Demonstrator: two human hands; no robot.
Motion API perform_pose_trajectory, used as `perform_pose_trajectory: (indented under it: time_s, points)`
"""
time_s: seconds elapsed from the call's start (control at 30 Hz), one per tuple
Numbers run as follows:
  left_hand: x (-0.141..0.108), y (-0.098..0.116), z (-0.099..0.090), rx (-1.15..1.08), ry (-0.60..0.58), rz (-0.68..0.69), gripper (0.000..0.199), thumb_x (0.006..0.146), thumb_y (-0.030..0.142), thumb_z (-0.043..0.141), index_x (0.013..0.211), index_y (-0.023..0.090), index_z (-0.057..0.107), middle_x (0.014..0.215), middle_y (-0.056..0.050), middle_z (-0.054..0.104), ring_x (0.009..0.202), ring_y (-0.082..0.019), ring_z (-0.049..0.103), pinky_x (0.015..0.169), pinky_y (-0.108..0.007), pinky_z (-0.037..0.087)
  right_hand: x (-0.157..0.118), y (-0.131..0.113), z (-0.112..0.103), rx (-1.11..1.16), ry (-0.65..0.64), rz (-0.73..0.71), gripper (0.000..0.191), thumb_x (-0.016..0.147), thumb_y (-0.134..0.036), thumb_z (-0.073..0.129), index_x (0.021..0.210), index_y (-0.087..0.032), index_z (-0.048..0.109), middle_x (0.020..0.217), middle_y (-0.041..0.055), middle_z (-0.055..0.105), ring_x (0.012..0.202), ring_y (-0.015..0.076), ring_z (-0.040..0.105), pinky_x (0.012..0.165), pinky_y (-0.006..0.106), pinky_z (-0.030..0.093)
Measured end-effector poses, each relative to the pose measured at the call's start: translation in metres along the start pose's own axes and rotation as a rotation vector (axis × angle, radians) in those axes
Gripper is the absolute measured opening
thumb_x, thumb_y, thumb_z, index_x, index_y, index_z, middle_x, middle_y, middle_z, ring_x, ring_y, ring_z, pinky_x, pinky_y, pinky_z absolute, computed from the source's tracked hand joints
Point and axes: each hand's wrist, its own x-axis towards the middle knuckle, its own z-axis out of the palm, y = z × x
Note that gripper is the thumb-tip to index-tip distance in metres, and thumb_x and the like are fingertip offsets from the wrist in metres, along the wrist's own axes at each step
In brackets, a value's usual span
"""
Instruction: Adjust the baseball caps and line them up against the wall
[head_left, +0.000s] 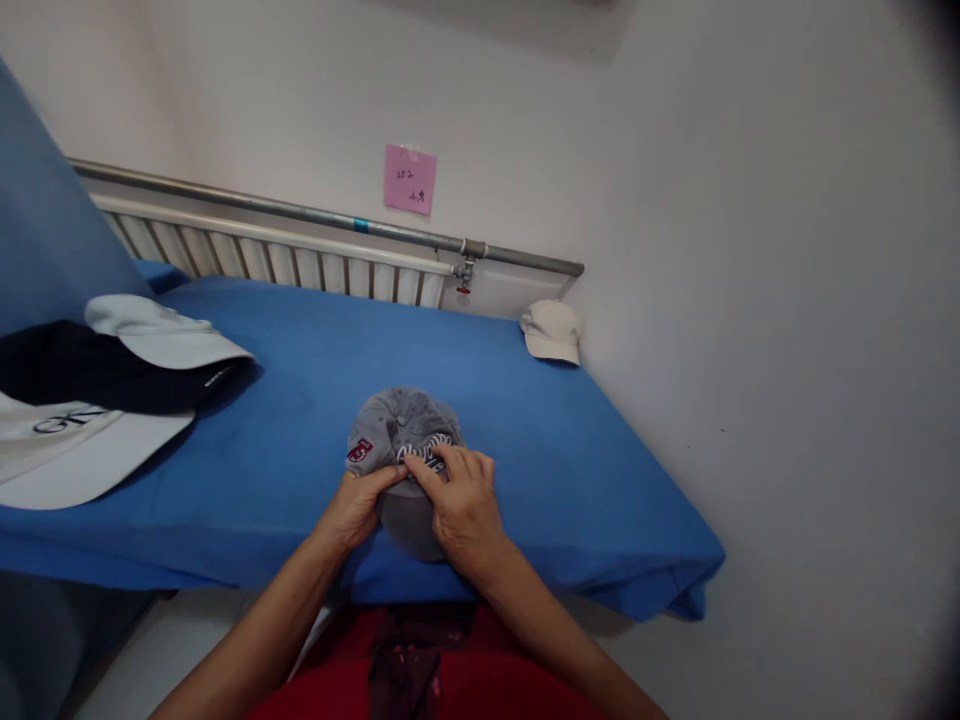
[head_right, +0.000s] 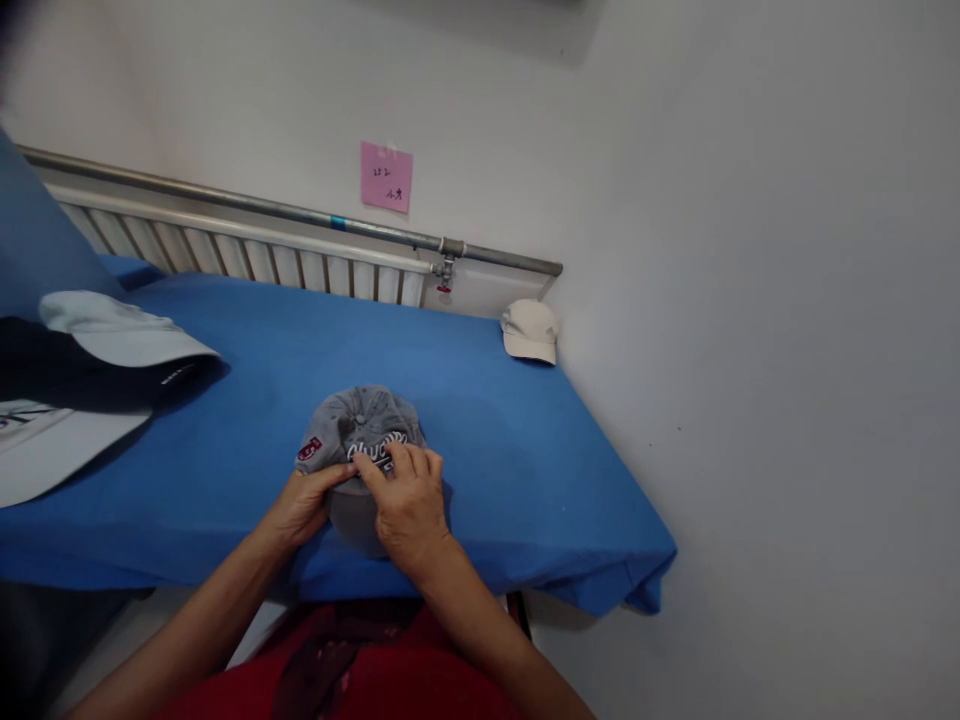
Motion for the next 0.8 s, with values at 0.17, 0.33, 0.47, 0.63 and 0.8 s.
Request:
perform_pose_trajectory:
  time_s: [0.17, 0.33, 0.47, 0.63, 0.8]
  points:
    - [0.0008, -0.0006, -0.001, 0.018, -0.005, 0.0, 0.036, 0.051, 0.012, 0.083, 0.086, 0.015, 0.075, 0.084, -0.004, 0.078, 0.075, -0.02, 0.072, 0.073, -0.028, 0.056, -0.0014, 0.0, -0.0004, 0.008, 0.005, 0.0, 0.046, 0.089, -0.007, 0.047, 0.127, -0.029, 0.061, 0.118, 0.0103, 0.058, 0.106, 0.0244, 0.05, 0.088, 0.04, 0.033]
    - [0.0012, -0.0013, -0.0031, 0.035, -0.011, 0.012, 0.034, 0.053, 0.012, 0.082, 0.086, 0.015, 0.075, 0.087, -0.004, 0.078, 0.076, -0.021, 0.072, 0.075, -0.029, 0.056, -0.0011, 0.0004, -0.0005, 0.008, -0.014, 0.002, 0.044, 0.089, -0.01, 0.049, 0.126, -0.029, 0.061, 0.119, 0.0102, 0.058, 0.107, 0.0244, 0.049, 0.09, 0.04, 0.033]
    - [0.0009, -0.0015, -0.0032, 0.041, -0.01, 0.007, 0.035, 0.054, 0.013, 0.082, 0.088, 0.015, 0.075, 0.085, -0.005, 0.078, 0.076, -0.022, 0.072, 0.072, -0.029, 0.056, -0.0014, 0.0007, -0.0011, 0.004, -0.017, -0.003, 0.043, 0.089, -0.011, 0.05, 0.126, -0.029, 0.061, 0.118, 0.0103, 0.059, 0.107, 0.0246, 0.05, 0.089, 0.041, 0.033]
    - [0.0008, -0.0015, -0.0025, 0.047, -0.006, 0.007, 0.036, 0.052, 0.013, 0.082, 0.087, 0.014, 0.075, 0.084, -0.005, 0.078, 0.077, -0.023, 0.072, 0.074, -0.03, 0.056, -0.0023, 0.0005, -0.0009, 0.002, -0.032, 0.003, 0.043, 0.089, -0.01, 0.05, 0.126, -0.028, 0.061, 0.119, 0.0103, 0.059, 0.107, 0.0242, 0.049, 0.09, 0.04, 0.033]
    - [-0.0003, -0.0007, -0.0015, 0.059, 0.016, 0.001, 0.035, 0.052, 0.013, 0.082, 0.086, 0.013, 0.074, 0.082, -0.006, 0.078, 0.075, -0.024, 0.072, 0.073, -0.031, 0.055, -0.0012, 0.0, -0.0015, 0.007, -0.025, -0.006, 0.042, 0.088, -0.01, 0.051, 0.124, -0.027, 0.063, 0.117, 0.0106, 0.059, 0.106, 0.0245, 0.049, 0.09, 0.04, 0.034]
